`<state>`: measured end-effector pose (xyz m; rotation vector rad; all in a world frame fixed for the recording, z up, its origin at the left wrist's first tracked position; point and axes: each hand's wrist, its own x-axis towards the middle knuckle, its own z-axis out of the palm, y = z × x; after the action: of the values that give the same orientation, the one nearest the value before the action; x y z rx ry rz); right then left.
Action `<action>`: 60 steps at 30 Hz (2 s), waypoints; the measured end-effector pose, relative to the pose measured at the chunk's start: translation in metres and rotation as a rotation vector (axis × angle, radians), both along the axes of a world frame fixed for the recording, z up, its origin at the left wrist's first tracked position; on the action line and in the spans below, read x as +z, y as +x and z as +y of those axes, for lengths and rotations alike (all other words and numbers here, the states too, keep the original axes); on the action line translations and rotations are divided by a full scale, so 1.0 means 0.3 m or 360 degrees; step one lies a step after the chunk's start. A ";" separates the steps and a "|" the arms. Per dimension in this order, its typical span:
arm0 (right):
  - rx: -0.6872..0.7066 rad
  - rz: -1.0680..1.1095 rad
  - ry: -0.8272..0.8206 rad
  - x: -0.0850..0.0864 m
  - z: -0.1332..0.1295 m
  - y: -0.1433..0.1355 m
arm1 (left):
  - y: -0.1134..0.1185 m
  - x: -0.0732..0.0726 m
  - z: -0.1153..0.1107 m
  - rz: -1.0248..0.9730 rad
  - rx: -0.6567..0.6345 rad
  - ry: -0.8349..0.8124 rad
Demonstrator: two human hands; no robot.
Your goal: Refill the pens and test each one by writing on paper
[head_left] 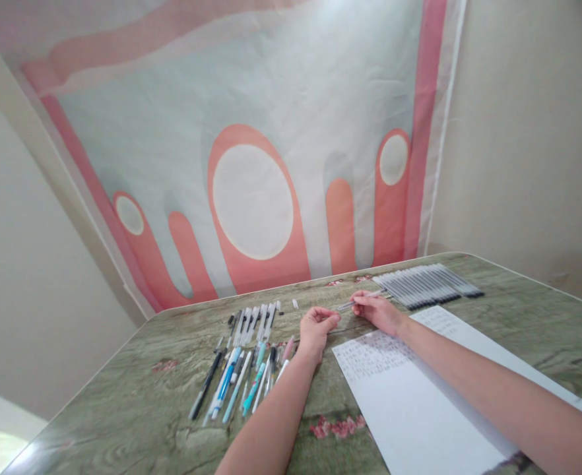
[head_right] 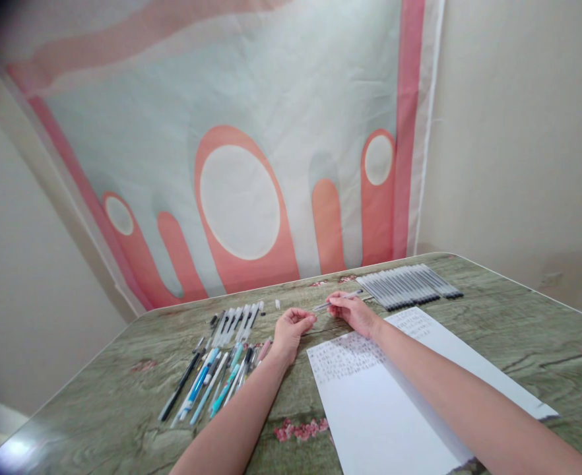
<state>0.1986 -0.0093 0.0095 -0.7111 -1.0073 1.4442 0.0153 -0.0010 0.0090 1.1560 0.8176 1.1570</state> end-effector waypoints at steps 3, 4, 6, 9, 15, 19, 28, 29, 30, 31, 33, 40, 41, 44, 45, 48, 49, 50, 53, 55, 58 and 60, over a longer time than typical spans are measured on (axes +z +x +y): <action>0.0011 -0.0018 0.0002 0.004 -0.003 0.001 | -0.001 0.007 -0.003 -0.0055 0.0014 -0.0048; 0.0018 -0.0027 0.0004 0.005 -0.005 0.001 | -0.001 0.009 -0.004 -0.0074 0.0018 -0.0063; 0.0030 -0.0051 0.0006 0.009 -0.010 0.001 | -0.002 0.013 -0.006 -0.0101 0.0028 -0.0090; 0.0020 -0.0100 -0.0001 0.012 -0.013 0.001 | -0.005 0.023 -0.009 -0.0116 0.0057 -0.0127; -0.0014 -0.0111 -0.0005 0.004 -0.003 0.001 | -0.006 0.035 -0.010 -0.0150 0.0070 -0.0180; -0.0017 -0.0063 0.0000 -0.003 0.003 0.003 | -0.007 0.029 -0.007 -0.0201 0.0049 -0.0189; -0.0034 -0.0100 -0.0023 -0.005 0.001 0.004 | -0.009 0.028 -0.008 -0.0213 0.0025 -0.0177; -0.0029 -0.0095 -0.0024 -0.005 0.001 0.004 | -0.009 0.027 -0.008 -0.0209 0.0025 -0.0176; -0.0024 -0.0092 -0.0025 -0.004 0.001 0.004 | -0.009 0.027 -0.007 -0.0206 0.0023 -0.0175; -0.0019 -0.0091 -0.0026 -0.004 0.000 0.004 | -0.009 0.026 -0.006 -0.0204 0.0021 -0.0172; -0.0018 -0.0104 -0.0028 -0.002 0.000 0.003 | -0.010 0.026 -0.005 -0.0209 0.0016 -0.0161; -0.0032 -0.0129 -0.0025 0.003 -0.003 0.002 | -0.010 0.033 -0.008 -0.0195 0.0029 -0.0162; -0.0029 -0.0127 -0.0027 0.003 -0.003 0.002 | -0.010 0.033 -0.009 -0.0193 0.0030 -0.0162; -0.0016 -0.0110 -0.0026 0.003 -0.002 0.002 | -0.009 0.034 -0.010 -0.0189 0.0032 -0.0154; -0.0014 -0.0106 -0.0024 0.003 -0.002 0.002 | -0.009 0.034 -0.010 -0.0185 0.0035 -0.0152; -0.0031 -0.0119 -0.0024 0.004 -0.003 0.001 | -0.008 0.034 -0.008 -0.0166 0.0045 -0.0159; -0.0036 -0.0129 -0.0028 0.004 -0.003 0.001 | -0.008 0.034 -0.008 -0.0166 0.0048 -0.0160; -0.0041 -0.0137 -0.0030 0.004 -0.003 0.001 | -0.008 0.034 -0.007 -0.0169 0.0048 -0.0162; -0.0039 -0.0147 -0.0026 0.002 -0.003 0.001 | -0.008 0.034 -0.008 -0.0183 0.0042 -0.0162; -0.0037 -0.0151 -0.0020 0.001 -0.003 0.001 | -0.009 0.035 -0.008 -0.0184 0.0039 -0.0162; -0.0031 -0.0152 -0.0007 0.002 -0.003 0.000 | -0.009 0.035 -0.009 -0.0193 0.0039 -0.0157; -0.0023 -0.0149 -0.0003 0.002 -0.003 0.000 | -0.008 0.035 -0.010 -0.0202 0.0040 -0.0157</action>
<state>0.1984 -0.0102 0.0101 -0.7917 -1.0707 1.4100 0.0128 -0.0038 0.0194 0.9838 0.7847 1.1852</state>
